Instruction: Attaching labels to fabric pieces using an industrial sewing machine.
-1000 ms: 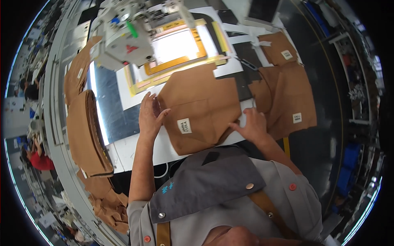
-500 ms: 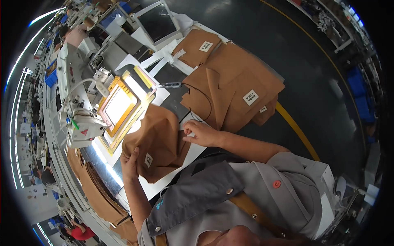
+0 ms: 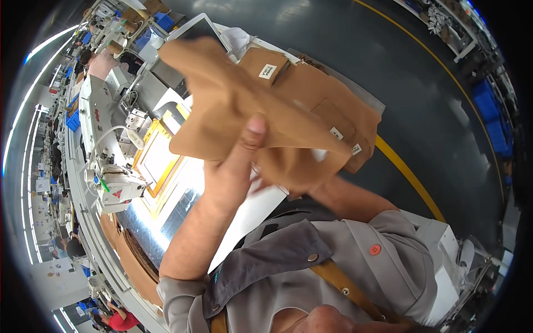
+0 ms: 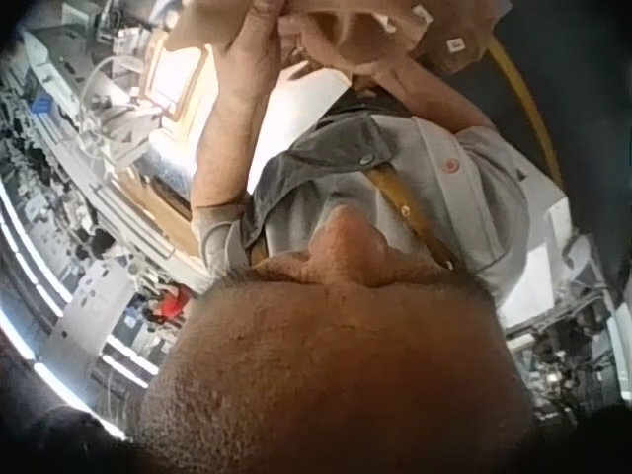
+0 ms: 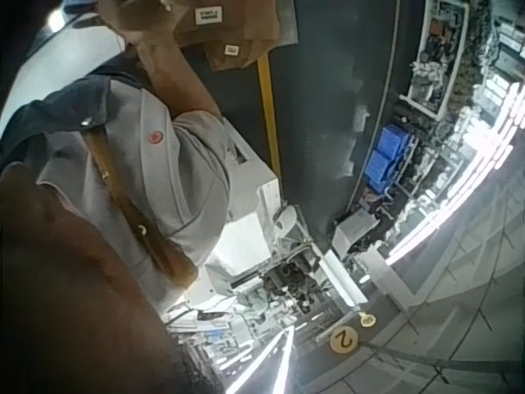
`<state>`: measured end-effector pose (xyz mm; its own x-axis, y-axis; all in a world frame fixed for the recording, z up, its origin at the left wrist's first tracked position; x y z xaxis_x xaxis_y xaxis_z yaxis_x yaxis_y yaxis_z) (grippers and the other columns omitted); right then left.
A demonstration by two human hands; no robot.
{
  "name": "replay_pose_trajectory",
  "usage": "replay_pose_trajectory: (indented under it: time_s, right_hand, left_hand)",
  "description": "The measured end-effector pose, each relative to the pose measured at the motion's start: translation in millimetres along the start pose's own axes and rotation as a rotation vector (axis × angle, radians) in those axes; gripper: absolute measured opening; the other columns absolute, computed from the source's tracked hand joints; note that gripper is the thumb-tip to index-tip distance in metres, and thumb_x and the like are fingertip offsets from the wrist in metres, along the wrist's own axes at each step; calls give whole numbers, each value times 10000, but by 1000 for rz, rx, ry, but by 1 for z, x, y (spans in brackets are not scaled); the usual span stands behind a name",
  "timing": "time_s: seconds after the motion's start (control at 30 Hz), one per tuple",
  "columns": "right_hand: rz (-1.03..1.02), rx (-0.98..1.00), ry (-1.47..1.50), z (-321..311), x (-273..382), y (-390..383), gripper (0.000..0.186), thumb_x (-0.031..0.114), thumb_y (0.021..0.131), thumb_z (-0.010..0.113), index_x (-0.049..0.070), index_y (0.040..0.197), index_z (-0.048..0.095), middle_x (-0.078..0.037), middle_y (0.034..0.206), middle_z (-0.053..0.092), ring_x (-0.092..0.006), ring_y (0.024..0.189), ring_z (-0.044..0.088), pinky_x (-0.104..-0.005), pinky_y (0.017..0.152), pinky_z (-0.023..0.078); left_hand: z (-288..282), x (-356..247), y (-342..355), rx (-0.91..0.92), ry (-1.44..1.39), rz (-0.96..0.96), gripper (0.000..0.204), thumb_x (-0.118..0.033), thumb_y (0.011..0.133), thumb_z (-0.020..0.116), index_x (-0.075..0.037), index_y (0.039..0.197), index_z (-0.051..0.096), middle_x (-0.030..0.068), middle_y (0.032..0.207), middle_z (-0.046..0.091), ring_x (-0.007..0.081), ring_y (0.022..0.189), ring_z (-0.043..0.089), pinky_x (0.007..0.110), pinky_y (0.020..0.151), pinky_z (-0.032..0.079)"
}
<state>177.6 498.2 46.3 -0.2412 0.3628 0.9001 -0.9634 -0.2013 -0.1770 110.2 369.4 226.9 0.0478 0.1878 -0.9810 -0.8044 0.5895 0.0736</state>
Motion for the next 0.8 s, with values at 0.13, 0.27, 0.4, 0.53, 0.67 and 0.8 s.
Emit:
replay_pose_trajectory:
  time_s: [0.13,0.27,0.4,0.53,0.67,0.8]
  right_hand:
    - [-113,-517,135,-115,72,-21,505,391,1037,598,-22,1327,611,-117,1219,714,-231,1042,705,-378,905,554]
    - [-205,-904,227,-181,109,-32,459,331,1030,633,-25,1318,618,-111,1229,712,-237,1039,704,-390,913,553]
    - [7,-931,-697,-253,74,-30,357,248,982,694,-10,1227,657,-155,1075,745,-270,956,726,-402,853,551]
    - [-53,-1062,-1109,-282,44,-36,276,266,978,696,38,1134,686,-196,989,742,-350,946,726,-412,816,545]
    - [-118,-1106,-1150,-287,35,-36,248,283,989,682,66,1111,684,-181,1032,747,-378,969,721,-424,817,549]
    - [29,-1234,-1254,-302,35,-35,236,309,999,662,116,1133,680,-153,1029,758,-376,982,723,-466,835,555]
  left_hand:
    - [18,53,3,-58,81,120,432,-230,1053,643,16,1387,521,104,1351,610,184,1230,573,358,1052,458]
    - [18,167,-22,27,34,-307,492,-286,1036,653,17,1400,520,150,1366,593,251,1259,573,379,1051,476]
    - [-2,251,-50,483,523,-244,632,-400,999,657,-13,1466,481,194,1417,562,344,1317,552,442,1110,434]
    - [-9,233,-69,582,861,-117,600,-493,965,632,-48,1365,604,207,1364,609,369,1266,576,503,1101,393]
    - [-27,182,-72,552,1206,-61,597,-518,917,666,-76,1318,651,189,1354,635,332,1222,615,523,1107,354]
    - [-75,165,-98,179,1283,-179,507,-452,897,734,-80,1240,701,199,1485,567,342,1007,706,487,1061,418]
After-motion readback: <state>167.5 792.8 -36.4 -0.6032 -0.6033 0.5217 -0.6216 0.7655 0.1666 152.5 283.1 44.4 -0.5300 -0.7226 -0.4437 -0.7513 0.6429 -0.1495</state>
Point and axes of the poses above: each hand's wrist, its own y-axis towards the middle knuckle, its own z-axis out of the palm, x = y × z, the point moved 1 cm from there along y, towards the middle knuckle
